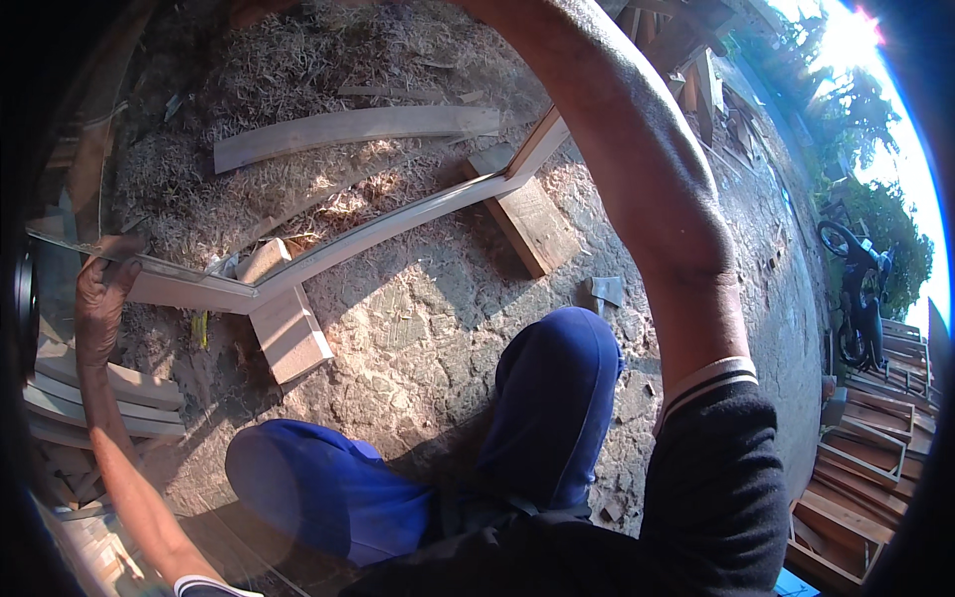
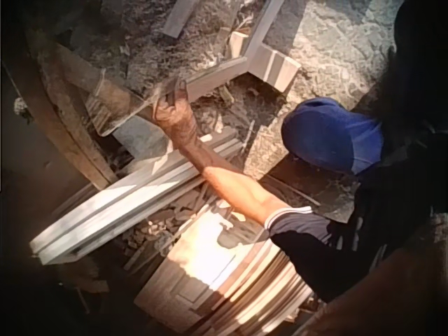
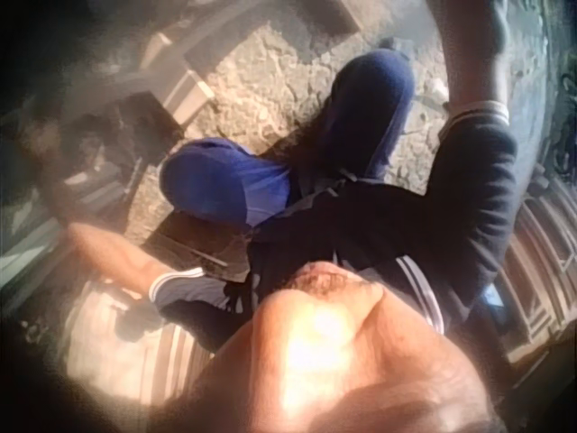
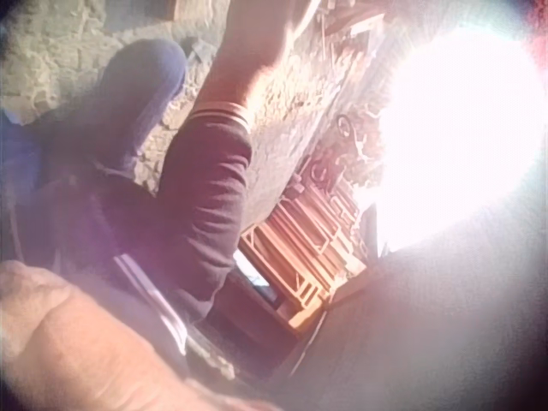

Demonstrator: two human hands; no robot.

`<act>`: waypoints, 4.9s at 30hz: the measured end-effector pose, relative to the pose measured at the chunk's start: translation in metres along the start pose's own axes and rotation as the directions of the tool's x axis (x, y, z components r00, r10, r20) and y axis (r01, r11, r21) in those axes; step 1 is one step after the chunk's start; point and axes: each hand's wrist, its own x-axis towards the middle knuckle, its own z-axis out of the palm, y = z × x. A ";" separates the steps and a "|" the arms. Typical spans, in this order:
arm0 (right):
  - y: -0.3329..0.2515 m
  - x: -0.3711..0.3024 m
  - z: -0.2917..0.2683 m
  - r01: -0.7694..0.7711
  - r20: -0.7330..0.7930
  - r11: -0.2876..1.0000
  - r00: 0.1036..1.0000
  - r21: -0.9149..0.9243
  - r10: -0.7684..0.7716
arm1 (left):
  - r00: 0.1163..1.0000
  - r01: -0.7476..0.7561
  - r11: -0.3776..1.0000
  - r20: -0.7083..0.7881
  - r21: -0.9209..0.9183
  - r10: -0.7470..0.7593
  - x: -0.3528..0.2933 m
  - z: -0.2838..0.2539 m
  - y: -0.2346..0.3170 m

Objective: The person retrieves a chisel and a small wooden block, then assembles a rectangular wooden frame by hand. They place the frame on the ground, use the chisel to adjust joints, and measure the frame with a tape measure.

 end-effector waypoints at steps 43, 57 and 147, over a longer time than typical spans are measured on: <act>-0.007 -0.009 0.004 -0.159 0.112 0.985 0.980 -0.070 0.166 | 0.995 -0.030 0.998 -0.093 -0.056 0.025 0.006 0.010 0.003; -0.008 -0.025 0.017 -0.072 0.102 0.995 0.992 -0.073 0.079 | 0.993 0.050 0.996 -0.104 -0.078 -0.058 0.010 0.014 0.006; -0.016 -0.118 0.137 0.030 0.000 0.978 1.000 0.205 -0.031 | 0.992 0.088 0.991 -0.105 0.103 -0.077 0.010 0.016 0.014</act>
